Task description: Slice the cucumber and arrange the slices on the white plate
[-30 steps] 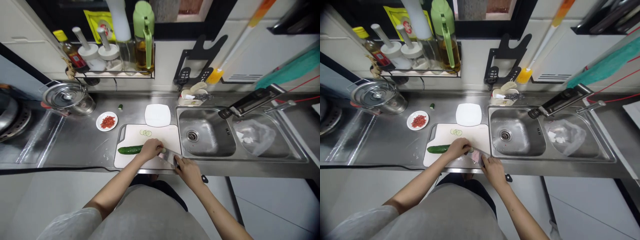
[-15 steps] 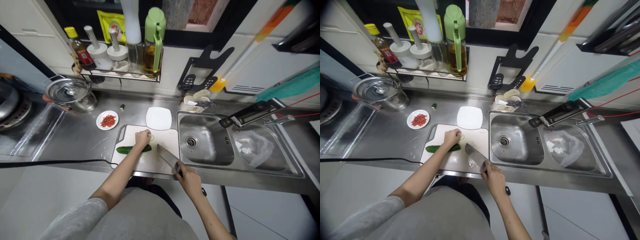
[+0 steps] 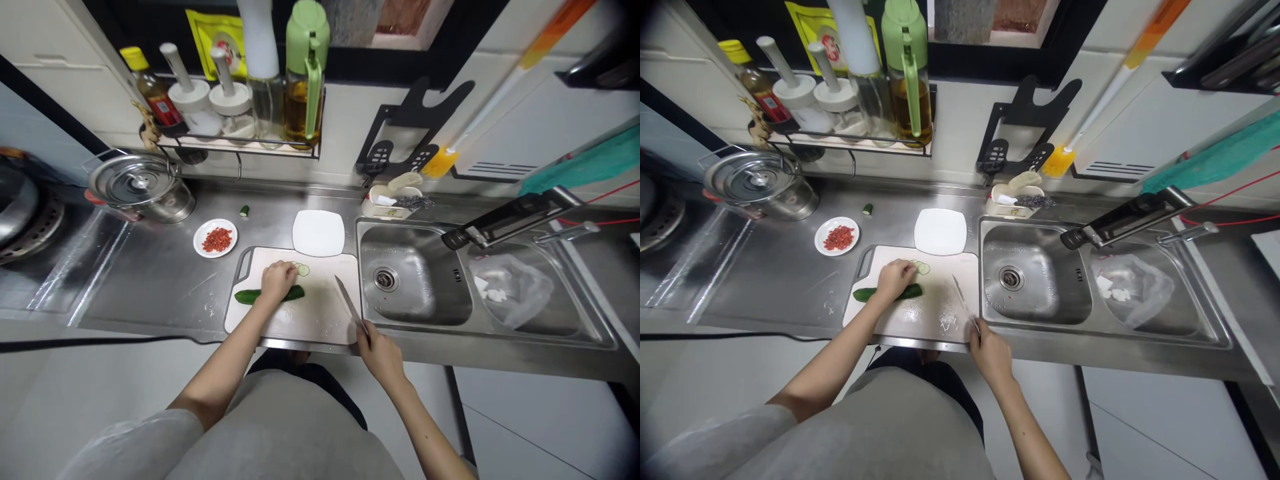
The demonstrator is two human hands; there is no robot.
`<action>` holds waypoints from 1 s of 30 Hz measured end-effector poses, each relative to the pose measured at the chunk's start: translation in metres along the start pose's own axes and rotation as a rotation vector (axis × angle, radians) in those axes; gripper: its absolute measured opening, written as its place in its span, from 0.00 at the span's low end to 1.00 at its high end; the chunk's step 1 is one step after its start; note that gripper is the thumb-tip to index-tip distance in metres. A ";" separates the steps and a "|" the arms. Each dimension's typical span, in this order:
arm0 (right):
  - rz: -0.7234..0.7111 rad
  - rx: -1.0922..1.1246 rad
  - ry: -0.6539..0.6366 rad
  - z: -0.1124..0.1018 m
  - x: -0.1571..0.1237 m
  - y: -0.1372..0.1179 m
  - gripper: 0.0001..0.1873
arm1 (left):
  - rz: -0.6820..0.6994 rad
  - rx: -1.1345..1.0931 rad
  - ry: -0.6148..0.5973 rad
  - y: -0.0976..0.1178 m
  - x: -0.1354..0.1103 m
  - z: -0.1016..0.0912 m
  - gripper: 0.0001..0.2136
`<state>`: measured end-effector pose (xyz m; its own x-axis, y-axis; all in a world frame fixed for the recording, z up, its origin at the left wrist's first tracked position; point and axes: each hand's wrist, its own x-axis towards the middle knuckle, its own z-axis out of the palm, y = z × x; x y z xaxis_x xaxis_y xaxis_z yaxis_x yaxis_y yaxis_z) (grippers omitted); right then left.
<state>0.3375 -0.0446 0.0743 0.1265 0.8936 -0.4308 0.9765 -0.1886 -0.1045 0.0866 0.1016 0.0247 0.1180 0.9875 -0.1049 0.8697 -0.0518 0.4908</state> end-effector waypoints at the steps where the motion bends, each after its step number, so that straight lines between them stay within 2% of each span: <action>1: 0.006 0.016 -0.017 0.000 0.002 -0.002 0.20 | 0.068 -0.042 -0.023 -0.003 -0.009 -0.003 0.11; 5: -0.021 0.073 -0.032 0.003 0.008 -0.009 0.21 | 0.252 -0.096 -0.078 -0.013 -0.044 -0.005 0.12; 9: -0.089 0.132 -0.041 0.003 0.013 -0.022 0.20 | 0.332 -0.074 -0.025 -0.018 -0.061 0.004 0.13; 14: -0.130 0.072 -0.134 -0.006 0.016 -0.049 0.19 | 0.311 -0.043 0.034 -0.020 -0.071 0.012 0.14; 19: -0.189 -0.017 -0.233 -0.016 0.015 -0.071 0.19 | 0.284 -0.010 0.026 -0.019 -0.078 0.016 0.13; 30: -0.286 -0.061 -0.228 -0.009 0.009 -0.078 0.16 | 0.276 0.026 0.020 -0.022 -0.083 0.022 0.13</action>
<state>0.2637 -0.0184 0.0863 -0.1880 0.7918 -0.5811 0.9763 0.0863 -0.1984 0.0680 0.0172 0.0039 0.3433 0.9380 0.0471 0.8179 -0.3232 0.4761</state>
